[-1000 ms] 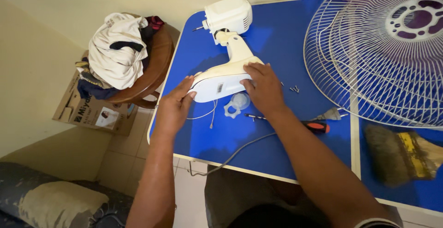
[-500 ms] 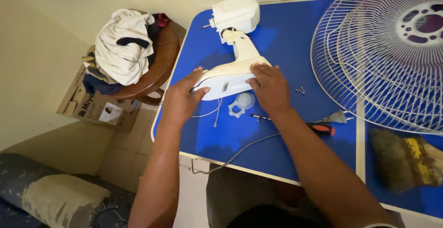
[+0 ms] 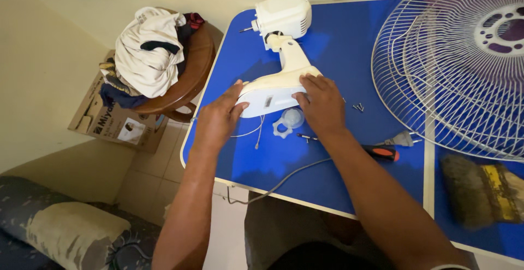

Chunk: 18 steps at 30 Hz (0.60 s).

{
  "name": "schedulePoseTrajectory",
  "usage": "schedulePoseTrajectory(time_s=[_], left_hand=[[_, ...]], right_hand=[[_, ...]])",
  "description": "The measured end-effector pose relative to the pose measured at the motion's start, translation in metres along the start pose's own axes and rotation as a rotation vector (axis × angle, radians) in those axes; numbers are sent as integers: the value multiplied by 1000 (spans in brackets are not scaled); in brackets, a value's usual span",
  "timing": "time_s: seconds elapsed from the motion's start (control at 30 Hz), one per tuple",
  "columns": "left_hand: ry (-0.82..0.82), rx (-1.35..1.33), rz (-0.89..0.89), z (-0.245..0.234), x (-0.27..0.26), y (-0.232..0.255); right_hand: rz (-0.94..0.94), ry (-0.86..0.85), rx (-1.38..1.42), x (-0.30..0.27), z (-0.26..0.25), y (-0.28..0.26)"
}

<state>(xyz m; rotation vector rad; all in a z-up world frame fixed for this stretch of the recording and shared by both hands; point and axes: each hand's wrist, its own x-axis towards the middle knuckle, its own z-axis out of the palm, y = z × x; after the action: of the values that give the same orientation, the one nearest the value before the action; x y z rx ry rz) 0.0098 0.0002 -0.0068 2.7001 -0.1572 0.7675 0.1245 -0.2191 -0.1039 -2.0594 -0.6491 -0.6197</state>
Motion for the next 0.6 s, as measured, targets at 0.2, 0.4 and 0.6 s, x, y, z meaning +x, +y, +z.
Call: schedulePoseTrajectory(time_s=[0.2,0.4,0.6], left_hand=[[-2,-39,-97,1,-1,-5],[-55,-232,-300,-10,11,-6],[-168,-144,-298,-30,13,-8]], right_hand=[[10,-15,-34,0,-1,-3],[-18,7,-20,-1,-2,-9],[-16,4,-22,0,-2,-10]])
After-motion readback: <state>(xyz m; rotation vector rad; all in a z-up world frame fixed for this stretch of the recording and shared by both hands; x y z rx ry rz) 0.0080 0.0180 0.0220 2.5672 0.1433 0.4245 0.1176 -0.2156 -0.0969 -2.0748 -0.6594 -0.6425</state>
